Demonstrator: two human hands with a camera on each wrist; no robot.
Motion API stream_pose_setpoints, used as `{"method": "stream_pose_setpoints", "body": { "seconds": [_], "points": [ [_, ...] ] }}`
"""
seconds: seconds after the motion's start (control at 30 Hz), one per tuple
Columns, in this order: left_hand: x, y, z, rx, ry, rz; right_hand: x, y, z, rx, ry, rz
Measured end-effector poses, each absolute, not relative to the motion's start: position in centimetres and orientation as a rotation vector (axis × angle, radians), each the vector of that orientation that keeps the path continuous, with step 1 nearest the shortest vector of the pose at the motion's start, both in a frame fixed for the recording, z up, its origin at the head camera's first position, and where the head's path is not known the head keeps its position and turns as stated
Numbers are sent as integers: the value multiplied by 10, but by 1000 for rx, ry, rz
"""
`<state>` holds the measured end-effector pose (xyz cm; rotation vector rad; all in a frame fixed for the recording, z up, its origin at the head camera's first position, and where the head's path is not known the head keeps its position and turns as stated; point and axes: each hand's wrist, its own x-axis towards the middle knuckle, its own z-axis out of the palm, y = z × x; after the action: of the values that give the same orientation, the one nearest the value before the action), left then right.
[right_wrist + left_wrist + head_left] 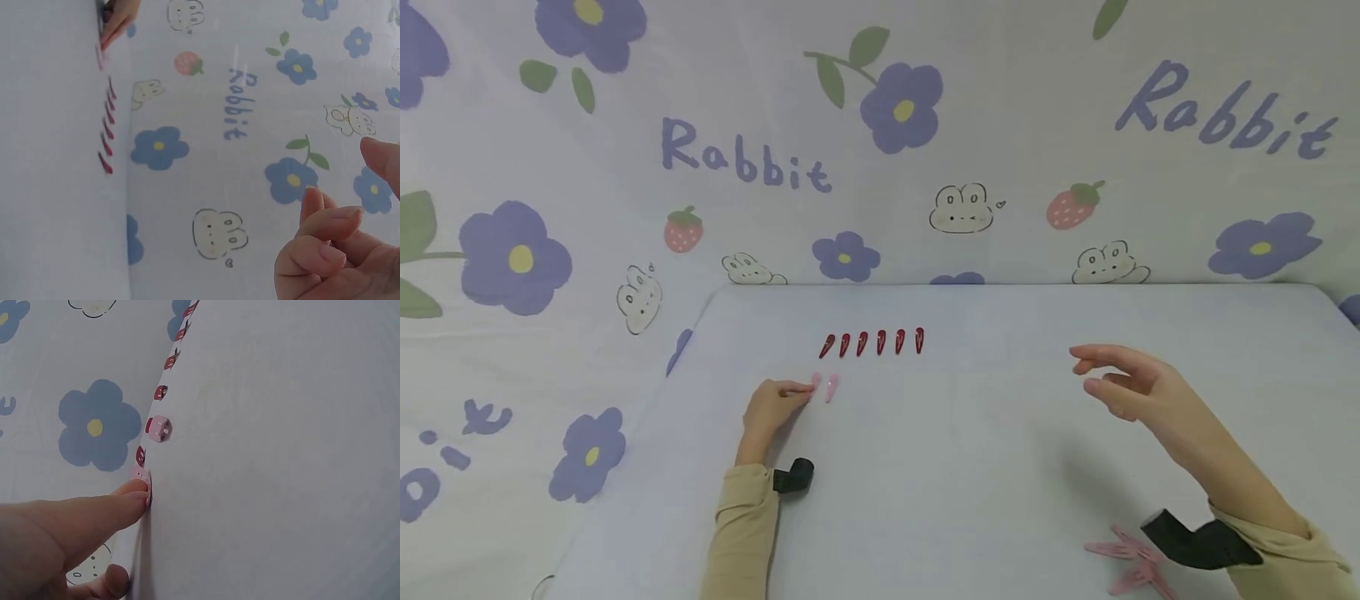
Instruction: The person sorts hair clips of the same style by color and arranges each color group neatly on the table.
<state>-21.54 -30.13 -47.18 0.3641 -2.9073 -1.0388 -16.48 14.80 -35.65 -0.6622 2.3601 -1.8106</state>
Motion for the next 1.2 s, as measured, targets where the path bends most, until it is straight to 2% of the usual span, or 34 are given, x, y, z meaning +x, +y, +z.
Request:
{"method": "stream_pose_setpoints", "body": {
  "seconds": [0.23, 0.5, 0.77, 1.07, 1.2],
  "points": [
    [-214, -300, -472, 350, -2924, -1072, -132, 186, -376, -548, 2431, -1755],
    [-211, -293, -470, 305, -2956, -1042, -117, 200, -403, -711, 2034, -1980],
    [-209, -299, -466, 296, -2948, -1052, -115, 198, -435, -551, 2320, -1632],
    [-209, -299, -469, 309, -2925, -1051, -98, 195, -470, -829, 2716, -1319],
    [-210, -299, -469, 322, -2913, -1048, -94, 194, -468, -781, 2732, -1215]
  ]
}}
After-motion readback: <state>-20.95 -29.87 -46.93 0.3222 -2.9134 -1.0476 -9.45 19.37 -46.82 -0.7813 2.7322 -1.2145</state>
